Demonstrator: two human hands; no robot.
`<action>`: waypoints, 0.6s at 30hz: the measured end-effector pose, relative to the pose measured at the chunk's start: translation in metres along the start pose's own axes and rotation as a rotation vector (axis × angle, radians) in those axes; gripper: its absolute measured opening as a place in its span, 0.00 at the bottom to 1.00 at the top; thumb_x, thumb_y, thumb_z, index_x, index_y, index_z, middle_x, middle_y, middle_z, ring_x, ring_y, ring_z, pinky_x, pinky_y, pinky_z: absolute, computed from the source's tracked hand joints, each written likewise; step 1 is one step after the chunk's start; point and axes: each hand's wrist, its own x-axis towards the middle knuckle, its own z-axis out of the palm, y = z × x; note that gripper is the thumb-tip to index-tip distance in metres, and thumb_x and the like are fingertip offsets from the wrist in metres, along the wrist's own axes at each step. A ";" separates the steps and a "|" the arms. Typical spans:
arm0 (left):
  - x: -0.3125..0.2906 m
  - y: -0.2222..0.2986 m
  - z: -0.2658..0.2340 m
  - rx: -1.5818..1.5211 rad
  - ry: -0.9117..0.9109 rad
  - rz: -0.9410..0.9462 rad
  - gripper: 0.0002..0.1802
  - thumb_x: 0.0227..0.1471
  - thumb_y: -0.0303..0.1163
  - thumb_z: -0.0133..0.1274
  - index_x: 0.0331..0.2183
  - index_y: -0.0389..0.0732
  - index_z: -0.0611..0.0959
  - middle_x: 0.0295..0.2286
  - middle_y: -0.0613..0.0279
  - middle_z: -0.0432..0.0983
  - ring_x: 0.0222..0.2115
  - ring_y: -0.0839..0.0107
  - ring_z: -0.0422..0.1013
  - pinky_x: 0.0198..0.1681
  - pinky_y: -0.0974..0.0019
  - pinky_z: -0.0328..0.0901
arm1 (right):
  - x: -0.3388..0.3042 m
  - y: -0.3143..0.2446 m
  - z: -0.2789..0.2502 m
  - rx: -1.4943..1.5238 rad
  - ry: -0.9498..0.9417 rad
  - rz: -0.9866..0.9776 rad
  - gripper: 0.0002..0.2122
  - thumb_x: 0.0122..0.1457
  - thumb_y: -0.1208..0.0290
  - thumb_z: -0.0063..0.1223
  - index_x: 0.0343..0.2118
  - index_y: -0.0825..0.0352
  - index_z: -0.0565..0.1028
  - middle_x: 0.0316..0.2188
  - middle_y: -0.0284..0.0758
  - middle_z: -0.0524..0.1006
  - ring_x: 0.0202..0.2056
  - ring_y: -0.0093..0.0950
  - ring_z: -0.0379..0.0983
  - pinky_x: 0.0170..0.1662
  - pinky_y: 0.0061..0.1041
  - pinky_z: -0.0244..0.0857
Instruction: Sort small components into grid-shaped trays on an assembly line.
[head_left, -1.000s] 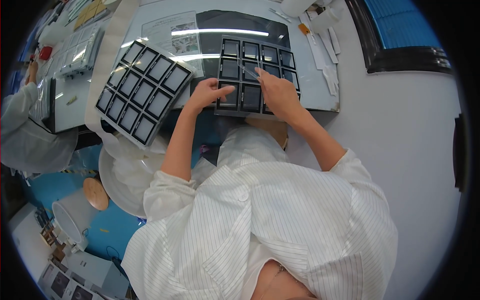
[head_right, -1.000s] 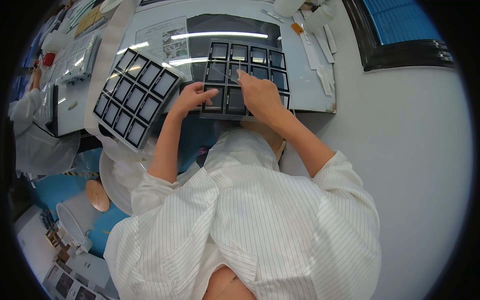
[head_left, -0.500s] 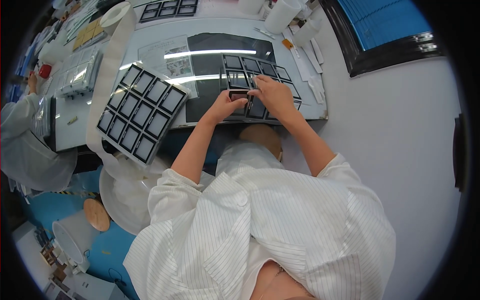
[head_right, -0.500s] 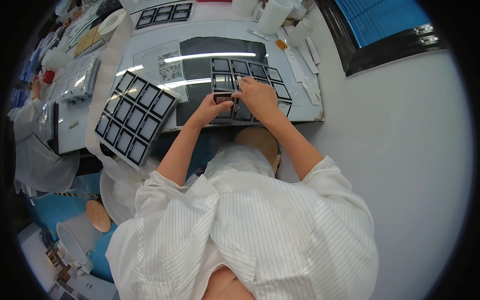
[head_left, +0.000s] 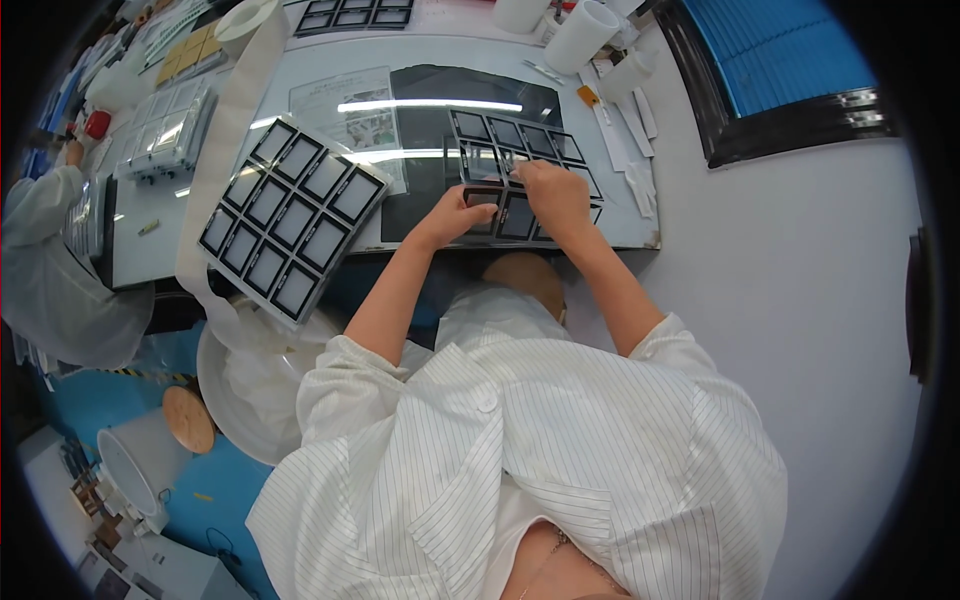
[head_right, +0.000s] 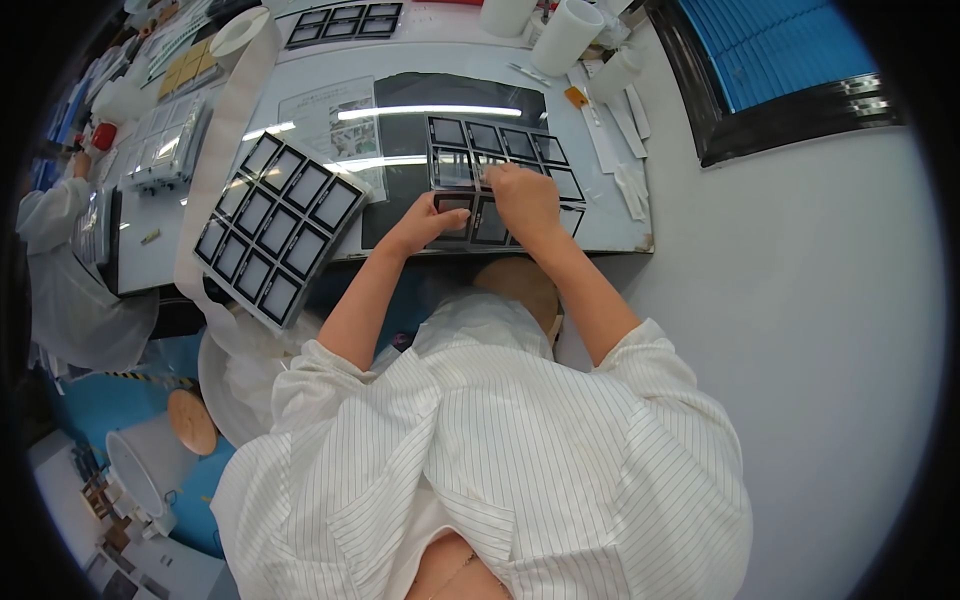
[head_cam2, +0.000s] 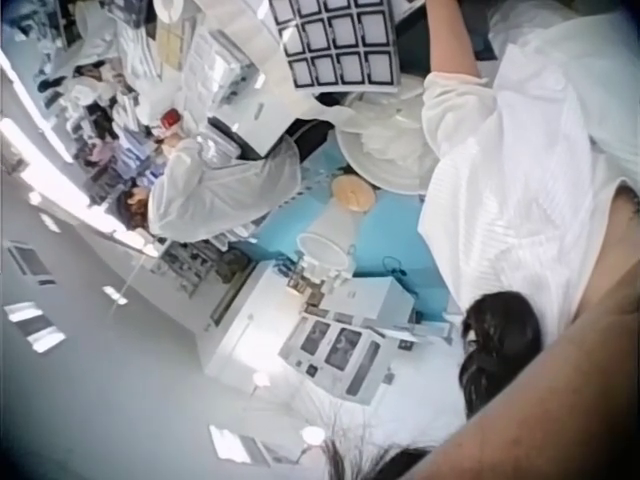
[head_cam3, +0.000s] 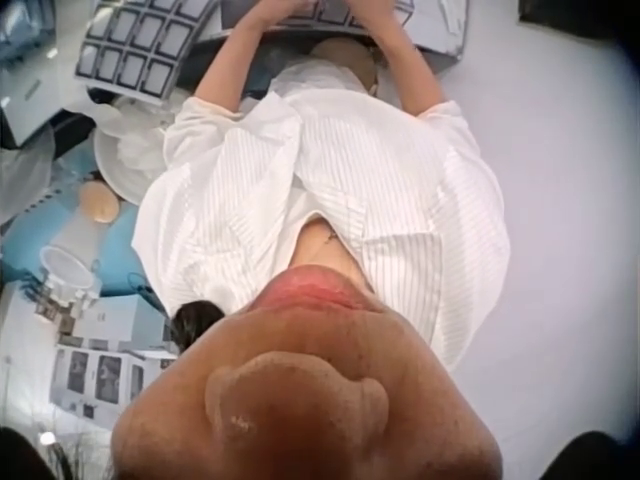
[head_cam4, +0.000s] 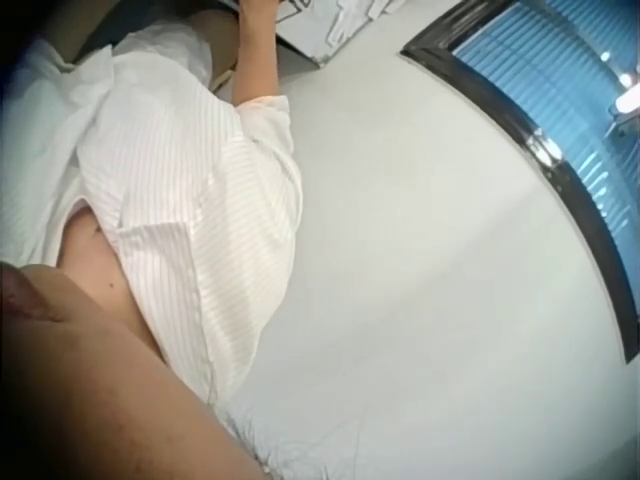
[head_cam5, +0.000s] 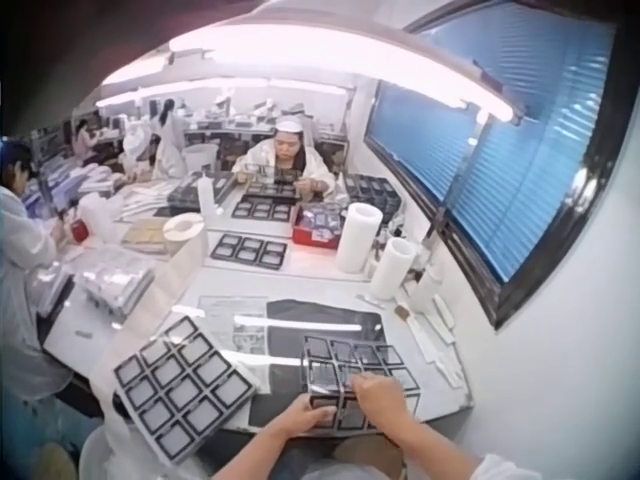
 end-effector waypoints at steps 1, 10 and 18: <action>-0.004 0.000 0.004 -0.104 0.036 -0.046 0.14 0.51 0.27 0.55 0.42 0.37 0.78 0.34 0.67 0.77 0.33 0.80 0.71 0.38 0.74 0.68 | 0.004 0.004 -0.002 -0.045 -0.020 0.008 0.05 0.51 0.72 0.51 0.28 0.62 0.78 0.25 0.35 0.77 0.27 0.34 0.76 0.28 0.32 0.69; -0.032 -0.026 0.006 -0.364 0.248 -0.409 0.10 0.53 0.25 0.51 0.39 0.37 0.79 0.36 0.61 0.78 0.34 0.73 0.75 0.35 0.71 0.72 | 0.054 0.024 -0.027 -0.124 -0.015 -0.110 0.07 0.51 0.68 0.54 0.22 0.64 0.78 0.21 0.37 0.77 0.27 0.37 0.76 0.28 0.34 0.69; -0.054 0.028 0.043 1.099 0.677 -0.484 0.21 0.46 0.40 0.61 0.36 0.37 0.72 0.37 0.55 0.72 0.35 0.59 0.75 0.37 0.62 0.70 | 0.056 -0.002 -0.035 -0.075 -0.248 -0.202 0.10 0.54 0.63 0.53 0.24 0.64 0.77 0.23 0.38 0.77 0.28 0.38 0.75 0.30 0.36 0.68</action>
